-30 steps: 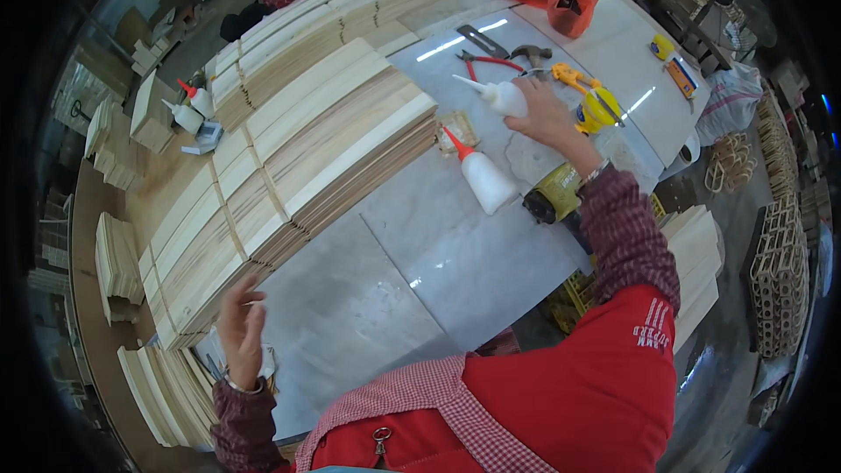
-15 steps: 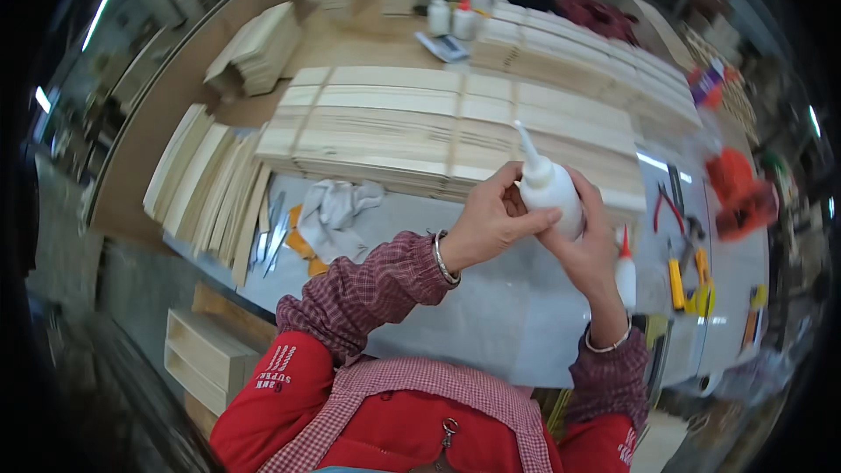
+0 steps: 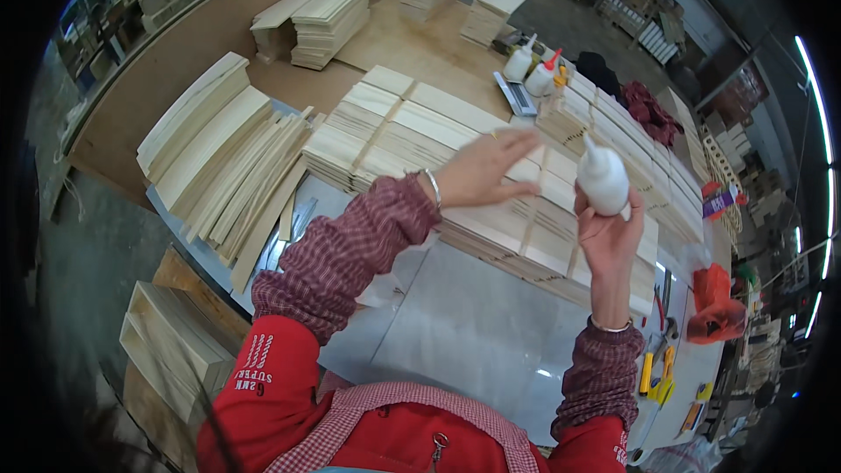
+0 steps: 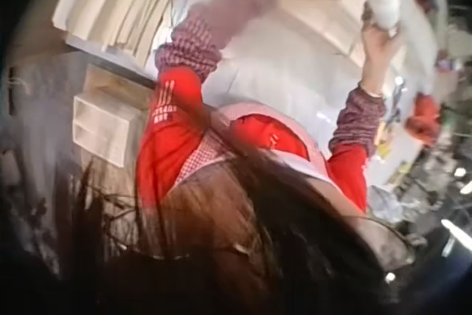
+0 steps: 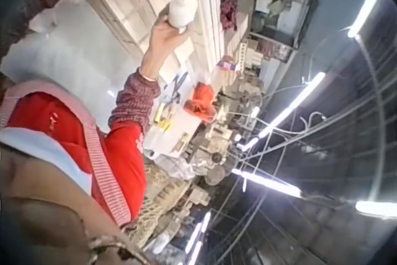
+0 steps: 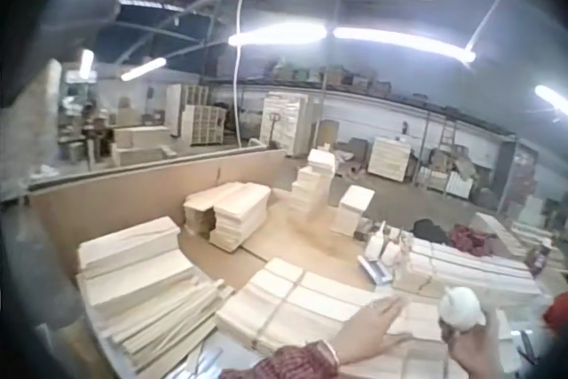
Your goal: Apply glue and use a pneumatic nailer to assemble components into wooden boxes.
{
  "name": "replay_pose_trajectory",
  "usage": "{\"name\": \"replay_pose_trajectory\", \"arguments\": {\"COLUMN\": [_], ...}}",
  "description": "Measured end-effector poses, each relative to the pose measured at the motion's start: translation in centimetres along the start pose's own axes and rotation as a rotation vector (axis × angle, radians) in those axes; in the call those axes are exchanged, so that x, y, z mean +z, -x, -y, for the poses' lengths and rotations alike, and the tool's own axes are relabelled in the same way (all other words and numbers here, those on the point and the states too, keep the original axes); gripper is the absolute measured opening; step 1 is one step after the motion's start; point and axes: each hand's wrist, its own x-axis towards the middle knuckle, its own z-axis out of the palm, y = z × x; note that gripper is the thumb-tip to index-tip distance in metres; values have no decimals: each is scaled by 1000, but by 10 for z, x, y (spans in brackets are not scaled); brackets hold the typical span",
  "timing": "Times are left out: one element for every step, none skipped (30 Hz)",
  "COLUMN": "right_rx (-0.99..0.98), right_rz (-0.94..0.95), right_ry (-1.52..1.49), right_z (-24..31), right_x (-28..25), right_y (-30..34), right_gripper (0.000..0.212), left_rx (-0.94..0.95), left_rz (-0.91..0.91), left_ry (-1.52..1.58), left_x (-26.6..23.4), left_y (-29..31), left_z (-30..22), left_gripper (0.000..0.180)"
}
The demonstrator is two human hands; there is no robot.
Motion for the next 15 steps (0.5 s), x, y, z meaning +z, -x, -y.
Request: {"name": "replay_pose_trajectory", "arguments": {"right_rx": [-58, -39, -50, -74, -97, -119, -201, -282, -277, -284, -290, -272, -253, -248, -260], "right_rz": [-24, -16, 12, 40, 67, 94, 12, -71, -70, -106, -143, -111, -79, -82, -93], "right_ry": [5, 7, 28, 57, 86, 113, 139, 164, 171, 266, 361, 388, 415, 421, 505], "right_z": [-1, -6, -12, -15, -19, -24, -27, -32, -42, -55, -65, -70, -75, -83, -95], "right_x": [8, 15, 22, 32, 40, 48, 53, 59, 66, 76, 83, 87, 90, 95, 104], "right_y": [-13, -27, -42, -54, -66, -80, -94, -109, -122, -134, -147, -160, -171, -181, -190], "right_gripper": [61, 61, 62, 63, 65, 66, 67, 68, 68, 67, 67, 66, 65, 65, 66], "left_rx": [-94, -107, -201, -284, -370, -460, -458, -494, -536, -579, -622, -627, -637, -647, -661], "left_rz": [20, 10, 43, 72, 102, 134, 125, 149, 177, 205, 234, 230, 244, 258, 275], "left_ry": [-199, -212, -356, -490, -622, -753, -746, -721, -700, -681, -661, -653, -650, -649, -651], "left_x": [-4, -8, -11, -14, -16, -16, -15, -12, -10, -10, -10, -9, -7, -7, -9], "left_y": [3, 10, 19, 21, 23, 27, 25, 24, 26, 29, 31, 31, 30, 27, 27], "left_z": [22, 42, 61, 74, 86, 97, 101, 103, 105, 107, 109, 108, 106, 105, 104], "left_gripper": [63, 63, 64, 65, 66, 68, 68, 69, 69, 70, 71, 71, 71, 70, 70]}}
